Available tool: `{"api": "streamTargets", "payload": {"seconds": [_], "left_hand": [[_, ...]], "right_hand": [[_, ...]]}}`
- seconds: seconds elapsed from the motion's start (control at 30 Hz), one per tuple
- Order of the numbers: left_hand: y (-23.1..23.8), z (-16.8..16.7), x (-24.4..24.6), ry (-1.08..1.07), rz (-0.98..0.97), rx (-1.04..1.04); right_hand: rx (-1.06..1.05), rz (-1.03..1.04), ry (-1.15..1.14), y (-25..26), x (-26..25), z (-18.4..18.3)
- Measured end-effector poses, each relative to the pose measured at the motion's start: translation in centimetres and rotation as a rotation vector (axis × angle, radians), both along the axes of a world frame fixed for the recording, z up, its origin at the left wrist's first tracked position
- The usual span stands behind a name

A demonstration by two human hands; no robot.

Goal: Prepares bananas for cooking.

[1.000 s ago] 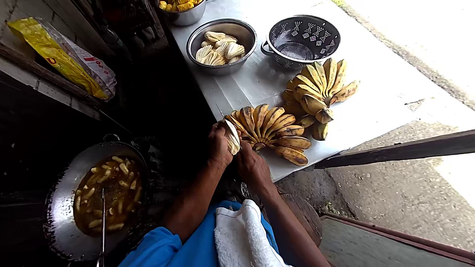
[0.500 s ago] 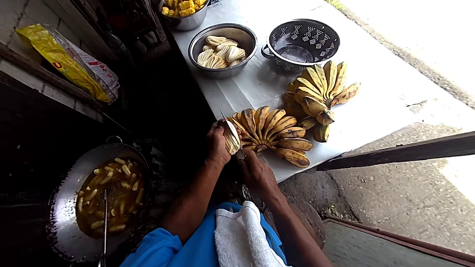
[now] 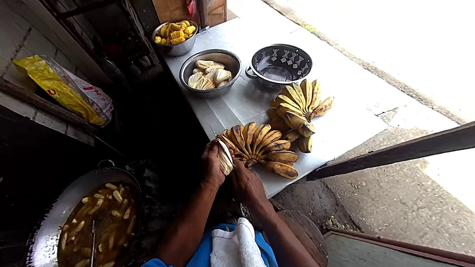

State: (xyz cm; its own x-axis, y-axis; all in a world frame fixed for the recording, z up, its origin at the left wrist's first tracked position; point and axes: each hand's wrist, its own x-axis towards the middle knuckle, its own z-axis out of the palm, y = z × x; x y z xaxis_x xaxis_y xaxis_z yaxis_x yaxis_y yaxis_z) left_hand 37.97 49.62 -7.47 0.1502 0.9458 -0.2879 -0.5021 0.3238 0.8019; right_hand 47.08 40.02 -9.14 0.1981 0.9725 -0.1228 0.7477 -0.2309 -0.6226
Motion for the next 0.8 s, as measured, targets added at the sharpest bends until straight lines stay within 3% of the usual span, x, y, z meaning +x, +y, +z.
{"api": "streamTargets", "payload": {"seconds": [0.1,0.23,0.33,0.4,0.47,0.57,0.7,0.8], "left_hand": [[0.9,0.0,-0.1,-0.010,-0.027,0.008],[0.5,0.2,0.5,-0.063,-0.089,0.081],[-0.5,0.4,0.5,0.083,-0.174,0.236],[-0.9,0.2,-0.3,0.280,-0.309,0.298],[-1.5,0.1,-1.2,0.419,-0.533,0.230],[-2.4,-1.0,-1.6,0.375,-0.747,-0.035],[-2.0,-2.2,-1.4,0.267,-0.714,-0.254],[1.2,0.3,-0.6,0.244,-0.641,-0.256]], "right_hand": [[0.106,0.016,0.354,-1.1,1.1,0.1],[0.201,-0.232,1.171,-1.7,0.0,0.2],[0.277,-0.446,1.407,-1.2,0.8,0.3],[0.346,-0.520,1.441,-1.2,2.1,0.1],[0.369,-0.520,1.436,-1.5,3.5,-0.4],[0.318,-0.485,1.361,-2.0,4.4,-1.5],[0.300,-0.518,0.997,-2.4,4.8,-3.3],[0.296,-0.562,0.812,-3.1,5.0,-3.9]]}}
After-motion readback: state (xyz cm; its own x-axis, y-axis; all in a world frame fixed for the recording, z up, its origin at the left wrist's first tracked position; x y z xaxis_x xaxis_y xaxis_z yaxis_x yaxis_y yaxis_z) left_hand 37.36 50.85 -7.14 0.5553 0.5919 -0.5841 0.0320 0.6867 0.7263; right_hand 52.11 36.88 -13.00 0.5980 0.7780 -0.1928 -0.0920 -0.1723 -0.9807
